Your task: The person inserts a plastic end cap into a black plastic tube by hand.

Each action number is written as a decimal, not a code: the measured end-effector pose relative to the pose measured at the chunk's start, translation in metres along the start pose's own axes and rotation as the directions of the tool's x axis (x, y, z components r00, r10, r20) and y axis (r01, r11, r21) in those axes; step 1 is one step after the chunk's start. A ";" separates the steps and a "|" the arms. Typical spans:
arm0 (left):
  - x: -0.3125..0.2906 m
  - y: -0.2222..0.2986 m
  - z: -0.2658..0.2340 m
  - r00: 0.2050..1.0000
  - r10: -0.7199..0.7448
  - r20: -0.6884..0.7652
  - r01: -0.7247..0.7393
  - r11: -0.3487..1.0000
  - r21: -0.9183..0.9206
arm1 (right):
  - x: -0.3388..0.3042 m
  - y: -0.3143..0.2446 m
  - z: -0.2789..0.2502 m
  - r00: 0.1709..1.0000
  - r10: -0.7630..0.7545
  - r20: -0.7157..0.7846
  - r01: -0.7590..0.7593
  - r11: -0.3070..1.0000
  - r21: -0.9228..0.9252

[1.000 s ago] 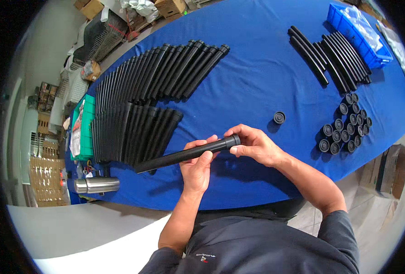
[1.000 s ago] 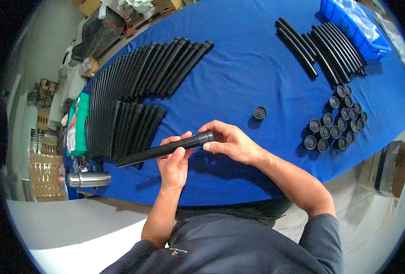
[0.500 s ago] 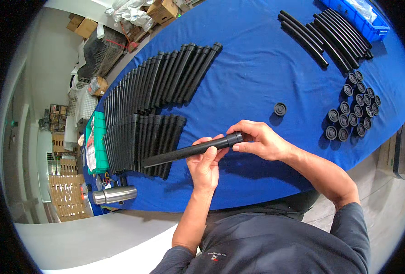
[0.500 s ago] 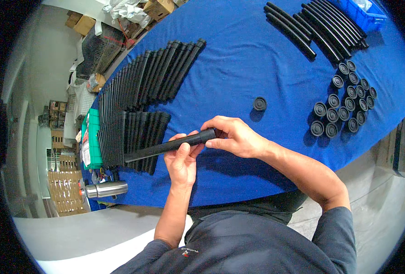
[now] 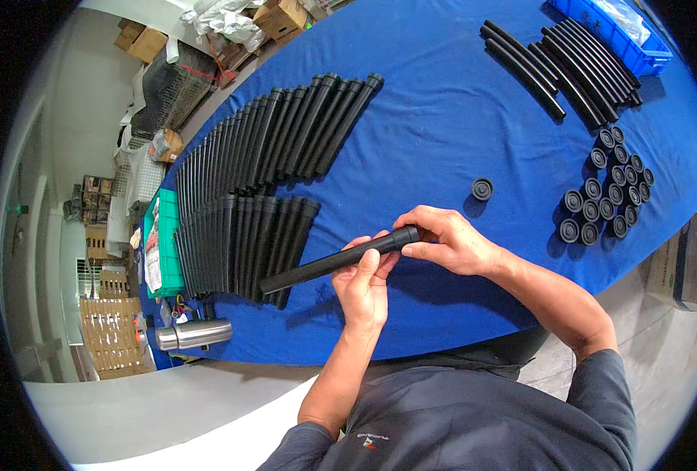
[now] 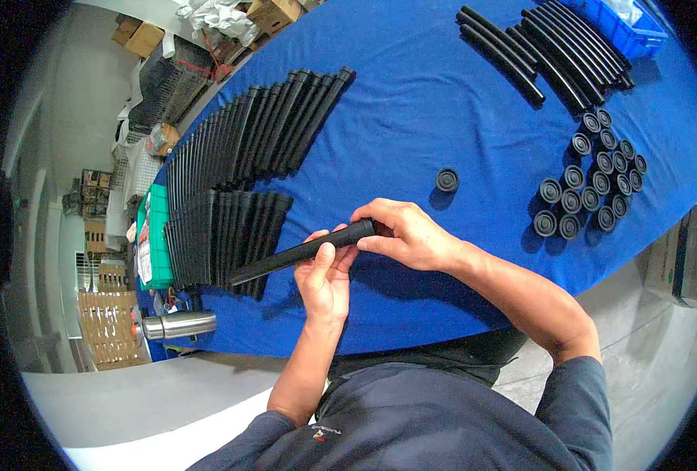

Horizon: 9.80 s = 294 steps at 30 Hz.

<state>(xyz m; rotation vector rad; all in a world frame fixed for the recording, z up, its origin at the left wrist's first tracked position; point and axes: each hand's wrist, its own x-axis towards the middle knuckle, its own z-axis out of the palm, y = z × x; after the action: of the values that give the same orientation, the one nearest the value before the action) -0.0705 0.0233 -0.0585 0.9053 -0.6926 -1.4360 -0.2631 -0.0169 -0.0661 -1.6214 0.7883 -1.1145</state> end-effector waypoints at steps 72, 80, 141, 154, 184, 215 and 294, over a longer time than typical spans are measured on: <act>0.008 -0.003 -0.041 0.915 -0.337 0.221 0.397 0.843 -0.362 | 0.007 0.013 0.000 0.992 -0.016 -0.128 0.002 0.994 -0.110; 0.065 -0.008 -0.037 0.910 -0.053 0.411 0.203 0.921 -0.332 | 0.004 0.007 -0.002 0.942 0.333 -0.034 -0.303 0.893 0.334; 0.057 0.004 -0.034 0.922 -0.181 0.341 0.279 0.923 -0.265 | -0.001 0.019 0.008 0.980 -0.171 -0.099 0.132 0.939 -0.319; 0.056 -0.005 -0.059 0.923 -0.145 0.357 0.239 0.942 -0.236 | 0.002 0.007 0.001 1.000 0.004 -0.030 -0.008 0.990 -0.141; 0.052 -0.008 -0.048 0.906 -0.158 0.392 0.306 0.885 -0.351 | 0.000 0.002 0.010 0.985 -0.155 -0.070 0.112 0.898 -0.425; 0.056 -0.006 -0.058 0.912 -0.169 0.374 0.284 0.918 -0.276 | -0.001 -0.001 0.000 0.968 0.251 -0.014 -0.251 0.968 -0.014; 0.055 -0.010 -0.048 0.923 -0.195 0.333 0.306 0.896 -0.323 | -0.003 0.000 0.004 0.994 -0.111 -0.010 0.099 0.923 -0.372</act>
<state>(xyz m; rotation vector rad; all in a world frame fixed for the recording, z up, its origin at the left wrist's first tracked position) -0.0325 -0.0259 -0.0985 0.5012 -0.5020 -1.8862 -0.2599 -0.0130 -0.0677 -1.9858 0.9879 -1.1144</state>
